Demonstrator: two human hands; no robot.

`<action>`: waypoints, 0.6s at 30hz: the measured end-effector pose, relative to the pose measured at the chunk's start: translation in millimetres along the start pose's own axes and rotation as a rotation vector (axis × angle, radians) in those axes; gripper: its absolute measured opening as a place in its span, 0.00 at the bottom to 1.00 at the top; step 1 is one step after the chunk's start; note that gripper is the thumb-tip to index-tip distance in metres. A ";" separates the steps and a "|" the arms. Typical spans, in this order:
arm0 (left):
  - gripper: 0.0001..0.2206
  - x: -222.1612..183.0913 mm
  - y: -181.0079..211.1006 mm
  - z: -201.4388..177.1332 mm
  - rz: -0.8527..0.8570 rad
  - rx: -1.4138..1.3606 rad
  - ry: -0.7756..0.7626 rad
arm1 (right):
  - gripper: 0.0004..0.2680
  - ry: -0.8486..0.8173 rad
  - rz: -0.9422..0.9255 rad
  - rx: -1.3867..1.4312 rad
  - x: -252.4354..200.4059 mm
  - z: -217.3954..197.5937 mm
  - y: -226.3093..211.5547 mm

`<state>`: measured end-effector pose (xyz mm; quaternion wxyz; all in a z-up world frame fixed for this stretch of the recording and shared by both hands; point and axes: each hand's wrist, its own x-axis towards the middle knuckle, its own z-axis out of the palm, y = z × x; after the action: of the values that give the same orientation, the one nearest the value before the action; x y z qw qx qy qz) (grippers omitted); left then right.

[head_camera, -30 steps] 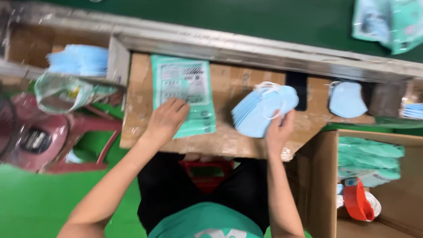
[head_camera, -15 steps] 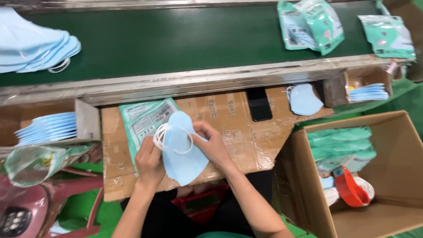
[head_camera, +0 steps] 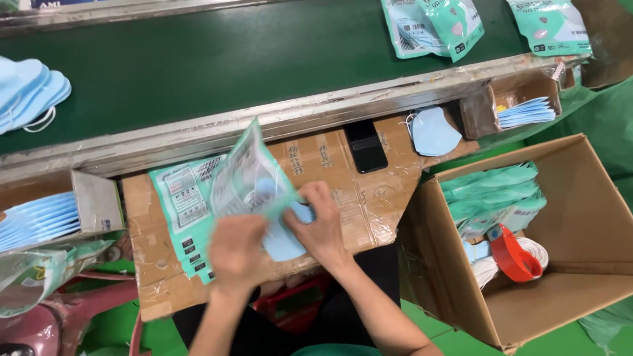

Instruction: Manually placing individual face masks into plastic protective sleeves on a production line.

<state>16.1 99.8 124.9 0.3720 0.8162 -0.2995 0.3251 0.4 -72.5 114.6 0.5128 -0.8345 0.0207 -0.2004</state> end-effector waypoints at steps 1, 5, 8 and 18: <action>0.08 1.6 9.5 2.9 0.031 -0.036 -0.067 | 0.08 0.052 0.009 0.041 2.3 -2.5 -6.7; 0.10 -9.2 19.0 -7.9 -0.040 -0.111 -0.090 | 0.09 0.103 0.031 0.225 -6.4 -0.5 36.6; 0.20 -21.5 6.4 4.6 -0.292 -0.265 0.178 | 0.07 0.112 0.019 0.313 -6.0 -5.2 47.2; 0.18 -72.5 16.1 52.5 -1.090 -0.603 0.155 | 0.24 0.121 0.286 0.607 -15.7 14.6 41.5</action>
<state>-23.7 66.8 50.0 0.7188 0.6849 0.1093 0.0483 -1.8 -75.9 68.1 0.7586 -0.6191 0.1073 -0.1724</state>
